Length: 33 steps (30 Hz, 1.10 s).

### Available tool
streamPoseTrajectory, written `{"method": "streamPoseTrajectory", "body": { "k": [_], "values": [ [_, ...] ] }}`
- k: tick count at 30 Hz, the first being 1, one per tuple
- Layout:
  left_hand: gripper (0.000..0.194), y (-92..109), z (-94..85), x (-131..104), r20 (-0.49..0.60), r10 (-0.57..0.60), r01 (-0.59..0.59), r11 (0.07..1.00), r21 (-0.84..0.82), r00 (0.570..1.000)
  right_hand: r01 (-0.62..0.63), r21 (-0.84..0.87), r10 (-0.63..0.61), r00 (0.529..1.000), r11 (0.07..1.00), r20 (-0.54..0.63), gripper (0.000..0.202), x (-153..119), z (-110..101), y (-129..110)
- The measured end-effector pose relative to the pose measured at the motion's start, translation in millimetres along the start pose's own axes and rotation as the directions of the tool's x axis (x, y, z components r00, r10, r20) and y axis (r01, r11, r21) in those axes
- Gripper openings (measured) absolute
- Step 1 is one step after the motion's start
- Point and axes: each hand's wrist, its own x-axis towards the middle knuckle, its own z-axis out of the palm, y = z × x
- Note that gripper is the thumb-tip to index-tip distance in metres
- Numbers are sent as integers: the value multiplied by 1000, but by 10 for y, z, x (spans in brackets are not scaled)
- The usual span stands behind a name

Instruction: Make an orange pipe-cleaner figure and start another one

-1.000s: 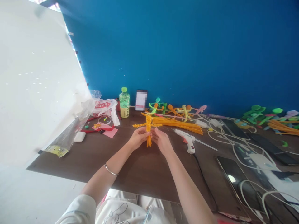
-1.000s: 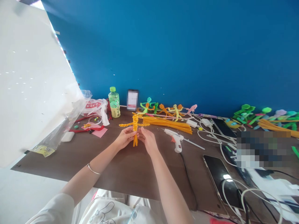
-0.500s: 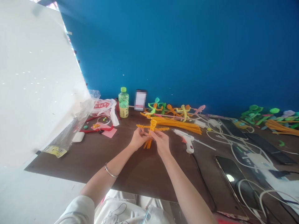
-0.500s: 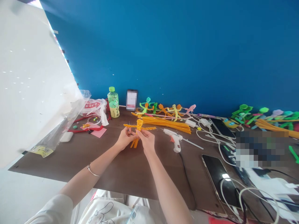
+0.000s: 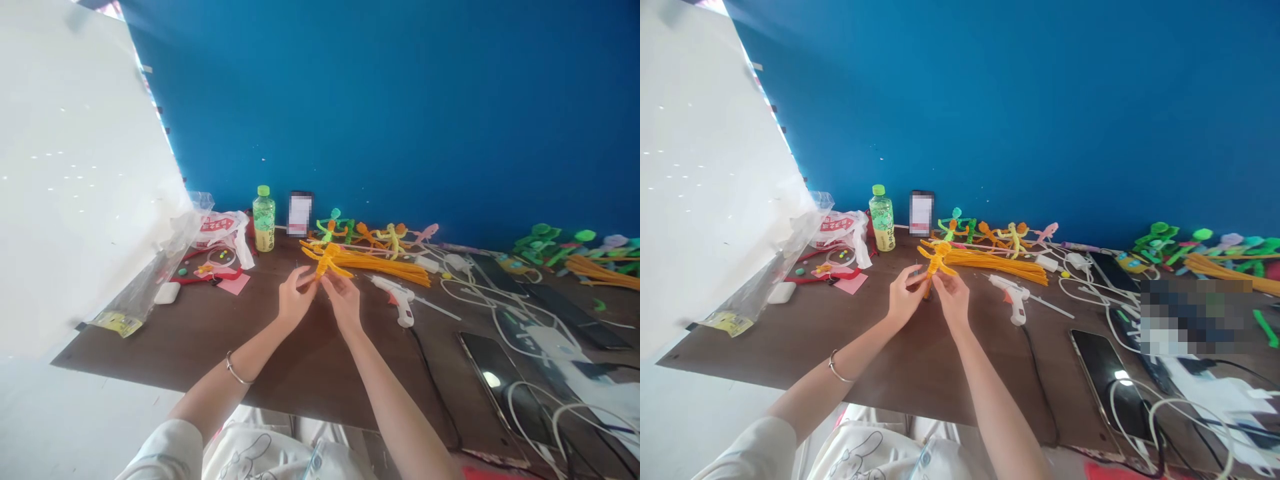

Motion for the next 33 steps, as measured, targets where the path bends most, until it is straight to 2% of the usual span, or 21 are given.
{"method": "streamPoseTrajectory", "body": {
  "k": [1, 3, 5, 7, 9, 11, 13, 15, 18, 21, 26, 29, 33],
  "values": [
    [32, -5, 2, -19, -28, 86, -83, 992, 94, 996, 25, -6, -25, 1000, 1000, 5, 34, -20, 21, -21],
    [29, -13, 14, -52, 19, 228, -227, 948, 223, 973, 51, 14, -51, 998, 999, 22, 33, -45, 45, -50],
    [32, -12, 35, -73, 112, 309, -328, 913, 242, 944, 37, 52, -38, 999, 998, 15, 32, -39, 36, -50],
    [36, -4, 56, -77, 168, 319, -345, 924, 165, 933, -2, 91, 3, 1000, 996, -3, 32, -7, 4, -20],
    [35, 5, 70, -59, 151, 241, -249, 968, 34, 959, -30, 115, 32, 999, 993, -17, 34, 28, -29, 21],
    [33, 5, 73, -24, 92, 75, -65, 992, -111, 993, -38, 120, 40, 999, 992, -9, 36, 48, -45, 50],
    [34, -3, 67, 20, 67, -103, 116, 963, -242, 992, -38, 107, 36, 999, 994, 16, 36, 45, -39, 53],
    [34, -11, 53, 60, 111, -201, 227, 909, -349, 973, -30, 56, 26, 998, 998, 62, 34, 25, -17, 36],
    [31, -15, 22, 103, 151, -242, 285, 823, -492, 959, -34, -40, 40, 985, 999, 168, 31, -10, 21, 10],
    [31, -4, -19, 133, 180, -289, 339, 739, -582, 940, -97, -35, 103, 963, 995, 251, 31, -21, 35, 16],
    [30, 5, -75, 172, 382, -277, 466, 638, -613, 882, -232, 65, 190, 902, 970, 387, 28, -4, 2, 28],
    [30, -3, -80, 185, 372, -290, 468, 642, -607, 882, -303, 107, 230, 870, 947, 435, 27, 2, -13, 24],
    [30, -22, -79, 199, 312, -292, 426, 659, -620, 904, -279, 111, 219, 900, 954, 378, 30, 10, -14, 52]
  ]
}}
